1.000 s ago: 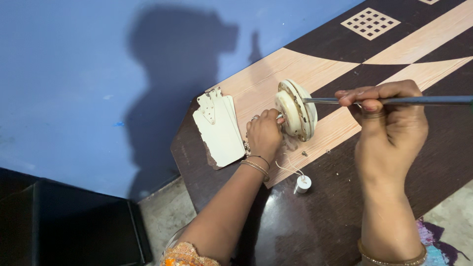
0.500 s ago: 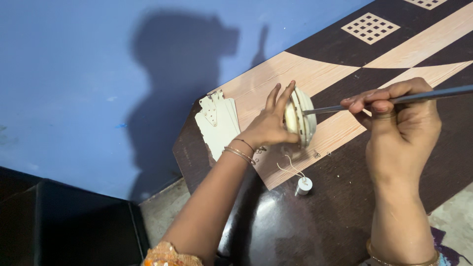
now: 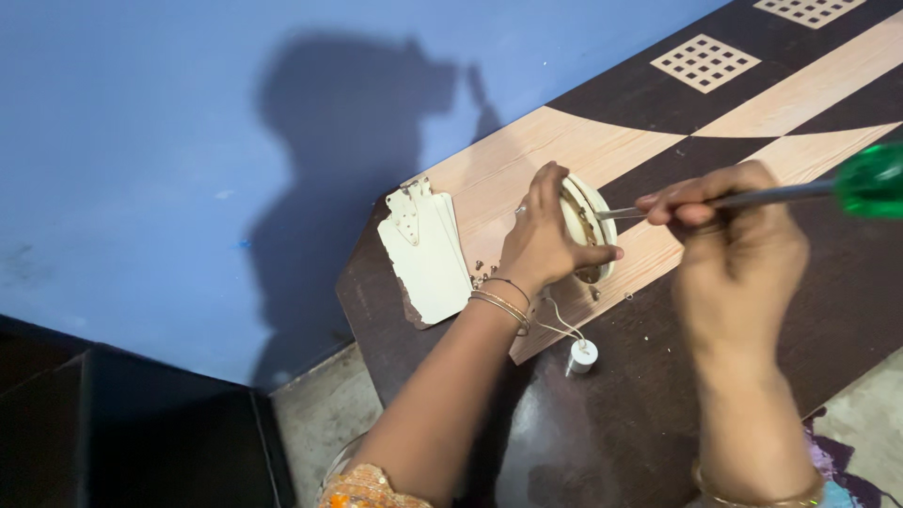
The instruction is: The person assembles an electric fan by attaching fan blades to the motor housing using a screwdriver. They secure each blade with screws, then connect the pull-cord switch and tighten the motor housing cover.
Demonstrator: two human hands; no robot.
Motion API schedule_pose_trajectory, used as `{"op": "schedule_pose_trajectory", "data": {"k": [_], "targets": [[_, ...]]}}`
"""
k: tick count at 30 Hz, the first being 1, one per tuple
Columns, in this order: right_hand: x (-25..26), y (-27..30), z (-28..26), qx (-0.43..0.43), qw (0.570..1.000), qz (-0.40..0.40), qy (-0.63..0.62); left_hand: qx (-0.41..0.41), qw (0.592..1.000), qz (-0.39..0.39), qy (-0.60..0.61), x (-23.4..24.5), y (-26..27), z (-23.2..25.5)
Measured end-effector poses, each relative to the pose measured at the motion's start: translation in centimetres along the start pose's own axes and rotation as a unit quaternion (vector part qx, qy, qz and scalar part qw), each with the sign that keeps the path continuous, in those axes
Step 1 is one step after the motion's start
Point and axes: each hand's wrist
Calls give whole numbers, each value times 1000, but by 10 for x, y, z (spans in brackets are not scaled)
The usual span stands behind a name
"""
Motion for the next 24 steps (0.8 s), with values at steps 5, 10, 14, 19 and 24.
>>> {"op": "schedule_pose_trajectory", "data": {"k": [5, 10, 14, 19, 24], "targets": [[-8, 1, 2, 23, 995, -3, 102, -5, 999, 50, -10, -4, 0, 5], [2, -40, 5, -51, 999, -7, 6, 20, 999, 41, -27, -5, 1, 11], [4, -63, 5, -68, 998, -17, 11, 20, 998, 42, -33, 0, 1, 18], [-7, -72, -4, -91, 993, -55, 49, 44, 998, 25, -41, -4, -2, 16], [-27, -18, -8, 72, 954, -56, 285, 75, 996, 38, -42, -26, -16, -11]]}}
Point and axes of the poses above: each hand's wrist, its own y-axis away from the middle knuckle, its own x-axis out of the back of the hand, z = x × y, and after that the axes turned 11 degrees about -x, right-handed
